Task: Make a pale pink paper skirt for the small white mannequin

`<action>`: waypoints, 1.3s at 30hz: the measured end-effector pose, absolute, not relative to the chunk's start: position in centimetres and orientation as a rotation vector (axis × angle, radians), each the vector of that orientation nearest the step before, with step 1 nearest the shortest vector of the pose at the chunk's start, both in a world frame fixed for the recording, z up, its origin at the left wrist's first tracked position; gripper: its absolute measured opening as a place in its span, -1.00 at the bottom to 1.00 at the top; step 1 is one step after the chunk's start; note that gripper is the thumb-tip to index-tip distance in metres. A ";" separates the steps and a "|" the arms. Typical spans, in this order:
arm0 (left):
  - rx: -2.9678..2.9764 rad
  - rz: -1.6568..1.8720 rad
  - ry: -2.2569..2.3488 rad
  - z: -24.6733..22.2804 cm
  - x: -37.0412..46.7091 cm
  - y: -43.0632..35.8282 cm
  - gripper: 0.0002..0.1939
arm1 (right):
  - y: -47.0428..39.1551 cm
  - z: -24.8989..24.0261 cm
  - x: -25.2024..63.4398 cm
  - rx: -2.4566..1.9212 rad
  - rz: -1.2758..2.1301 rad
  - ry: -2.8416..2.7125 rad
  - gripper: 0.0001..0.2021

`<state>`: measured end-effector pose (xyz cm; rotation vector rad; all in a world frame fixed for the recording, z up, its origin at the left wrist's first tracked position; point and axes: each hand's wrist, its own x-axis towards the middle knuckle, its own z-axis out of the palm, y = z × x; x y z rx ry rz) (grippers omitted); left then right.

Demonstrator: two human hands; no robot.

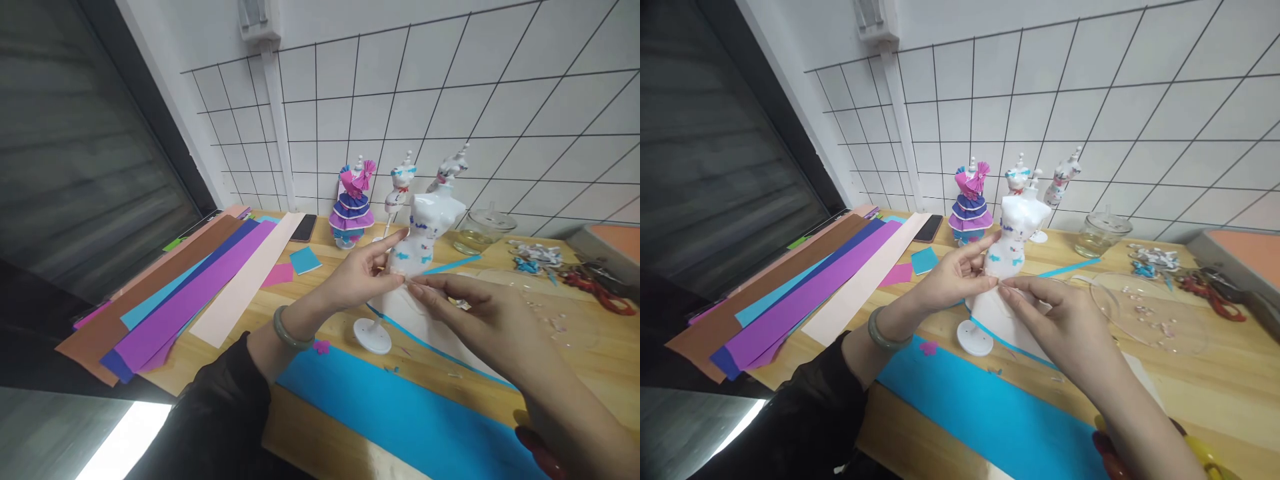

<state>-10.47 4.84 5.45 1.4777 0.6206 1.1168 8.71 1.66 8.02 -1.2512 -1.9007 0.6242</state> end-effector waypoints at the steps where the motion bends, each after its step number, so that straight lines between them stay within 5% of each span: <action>1: 1.477 1.120 0.623 5.5 -10.5 4.8 -0.21 | 1.7 8.0 8.7 -1.248 0.632 -1.893 -0.69; 30: 1.406 1.142 0.682 6.3 -10.1 4.0 -0.23 | 2.3 7.2 8.3 -1.319 0.520 -1.762 -0.61; 39: 1.118 1.270 0.739 5.9 -10.2 5.0 -0.23 | 2.5 6.9 8.6 -0.873 -0.034 -2.041 -0.77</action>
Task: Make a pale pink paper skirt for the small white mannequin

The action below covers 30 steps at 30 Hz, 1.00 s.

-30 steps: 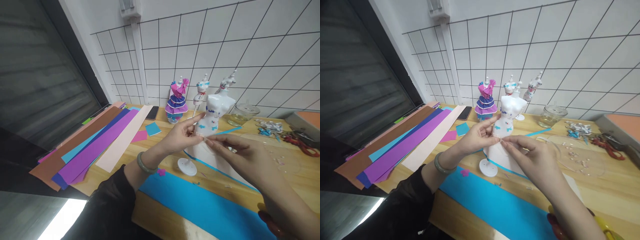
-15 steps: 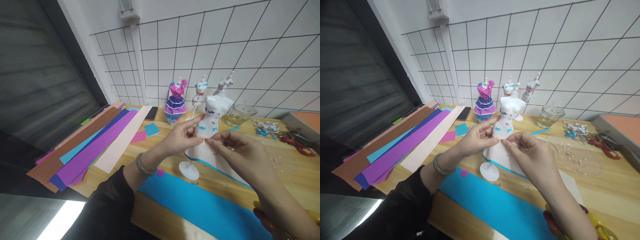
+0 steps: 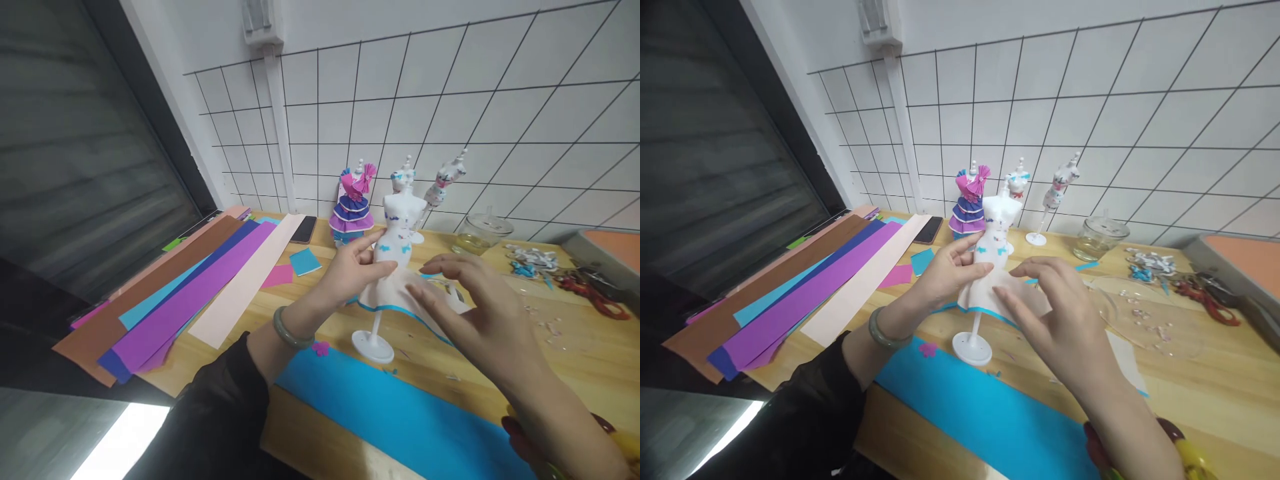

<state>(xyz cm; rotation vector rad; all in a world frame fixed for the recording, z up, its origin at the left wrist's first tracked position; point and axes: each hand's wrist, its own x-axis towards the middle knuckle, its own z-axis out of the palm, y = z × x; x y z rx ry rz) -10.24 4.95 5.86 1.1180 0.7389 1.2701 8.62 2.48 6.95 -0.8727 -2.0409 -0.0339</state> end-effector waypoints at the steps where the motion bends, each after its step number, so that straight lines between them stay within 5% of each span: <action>1: 1.118 1.292 0.748 5.9 -10.4 5.1 -0.25 | 2.4 7.1 8.5 -0.797 -0.123 -2.100 -0.74; 6: 1.224 1.337 0.794 5.9 -10.6 5.6 -0.38 | 2.1 6.7 7.7 -0.542 -0.550 -2.247 -0.82; 14: 1.223 1.344 0.814 6.0 -10.8 5.7 -0.40 | 1.6 6.1 6.8 -0.335 -0.521 -2.360 -0.84; 22: 1.285 1.294 0.741 6.1 -11.6 5.9 -0.25 | 1.2 7.4 7.8 -0.683 -0.010 -2.134 -0.95; 26: 1.355 1.220 0.716 6.3 -11.6 5.3 -0.22 | 2.2 7.9 8.9 -1.193 0.378 -1.912 -0.69; 30: 1.403 1.180 0.683 6.2 -11.3 5.0 -0.23 | 2.9 7.8 9.3 -1.242 0.811 -1.980 -0.58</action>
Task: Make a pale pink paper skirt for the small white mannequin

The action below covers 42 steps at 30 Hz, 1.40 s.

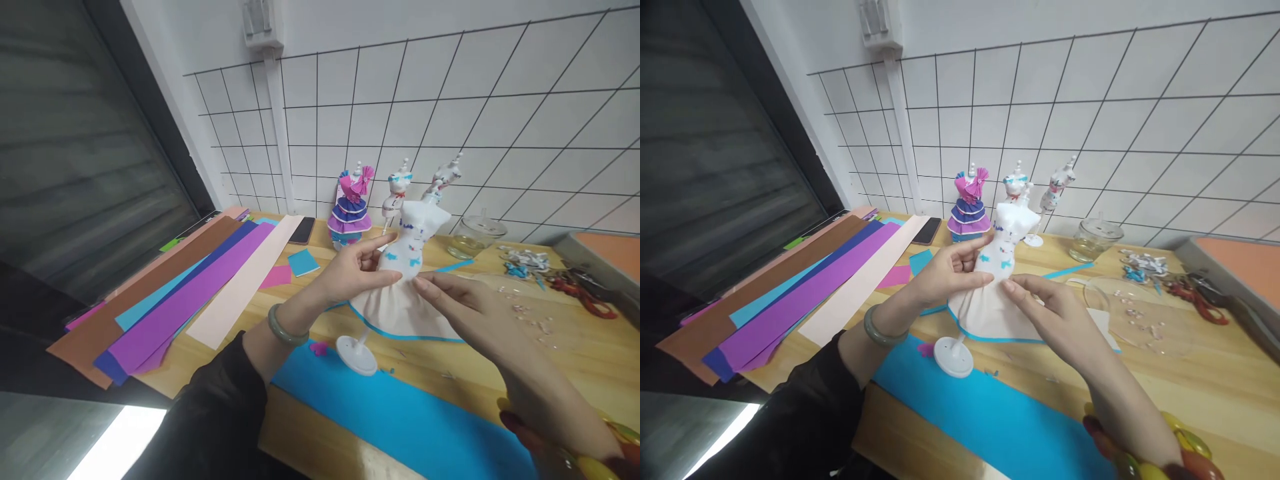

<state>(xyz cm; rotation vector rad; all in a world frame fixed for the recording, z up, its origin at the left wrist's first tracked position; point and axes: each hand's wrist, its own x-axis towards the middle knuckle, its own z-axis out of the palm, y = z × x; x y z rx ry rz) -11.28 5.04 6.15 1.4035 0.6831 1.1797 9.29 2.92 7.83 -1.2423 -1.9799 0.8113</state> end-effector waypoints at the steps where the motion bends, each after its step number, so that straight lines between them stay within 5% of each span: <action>1: 1.417 1.182 0.681 6.1 -11.2 5.1 -0.23 | 3.0 7.7 9.3 -1.240 0.848 -1.983 -0.58; 6: 1.485 1.186 0.708 5.7 -10.9 5.3 -0.24 | 3.0 7.1 9.4 -1.235 0.945 -1.925 -0.56; 18: 1.482 1.175 0.612 5.6 -10.3 5.1 -0.42 | 2.5 7.8 8.8 -1.298 0.515 -1.992 -0.60; 42: 1.552 1.235 0.835 5.3 -10.3 5.2 -0.29 | 2.8 7.7 9.3 -1.454 0.535 -1.932 -0.52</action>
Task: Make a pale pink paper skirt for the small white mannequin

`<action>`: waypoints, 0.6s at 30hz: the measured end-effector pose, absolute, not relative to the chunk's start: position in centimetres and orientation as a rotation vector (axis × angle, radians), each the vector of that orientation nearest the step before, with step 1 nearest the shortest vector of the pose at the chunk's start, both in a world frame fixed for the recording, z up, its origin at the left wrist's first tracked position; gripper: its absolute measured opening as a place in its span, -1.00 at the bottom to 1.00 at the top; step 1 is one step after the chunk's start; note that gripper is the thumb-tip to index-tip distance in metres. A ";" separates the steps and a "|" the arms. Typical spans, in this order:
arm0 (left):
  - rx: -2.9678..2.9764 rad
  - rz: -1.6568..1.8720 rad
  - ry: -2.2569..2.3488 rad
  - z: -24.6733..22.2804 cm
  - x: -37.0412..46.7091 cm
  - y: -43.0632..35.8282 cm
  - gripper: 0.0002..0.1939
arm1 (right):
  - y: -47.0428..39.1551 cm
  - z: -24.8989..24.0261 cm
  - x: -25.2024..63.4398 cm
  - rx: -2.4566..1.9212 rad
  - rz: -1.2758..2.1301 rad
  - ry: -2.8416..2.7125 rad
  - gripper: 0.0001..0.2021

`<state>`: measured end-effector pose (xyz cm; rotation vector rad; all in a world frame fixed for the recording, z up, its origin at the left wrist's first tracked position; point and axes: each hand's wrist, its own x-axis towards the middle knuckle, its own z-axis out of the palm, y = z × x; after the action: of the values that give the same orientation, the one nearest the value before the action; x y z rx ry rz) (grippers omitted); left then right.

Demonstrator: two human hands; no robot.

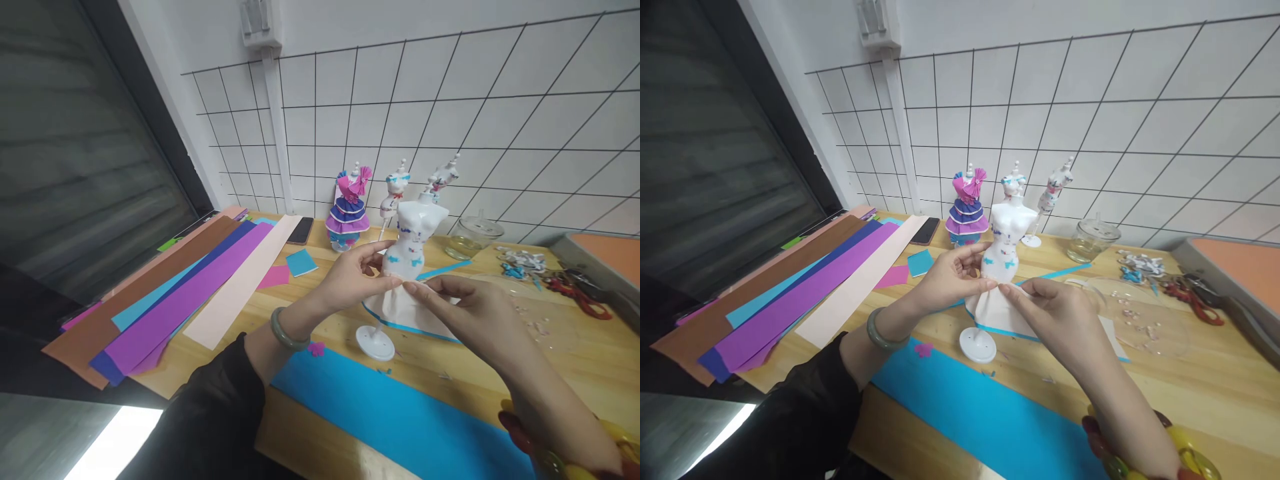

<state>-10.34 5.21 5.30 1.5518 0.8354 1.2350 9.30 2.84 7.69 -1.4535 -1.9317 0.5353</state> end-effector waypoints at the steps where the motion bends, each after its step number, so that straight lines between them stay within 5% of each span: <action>1: 1.547 1.234 0.837 5.3 -10.4 5.2 -0.25 | 2.8 7.7 9.3 -1.443 0.518 -1.926 -0.53; 6: 1.527 1.253 0.864 5.4 -10.5 5.1 -0.13 | 2.5 7.9 9.4 -1.362 0.477 -1.929 -0.60; 18: 1.595 1.265 0.892 5.5 -10.5 5.2 -0.29 | 1.9 8.1 9.1 -1.188 0.516 -2.011 -0.67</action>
<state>-10.51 5.16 5.54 1.5953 0.8919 1.2647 9.10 1.92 8.14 -1.1881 -2.0114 0.5159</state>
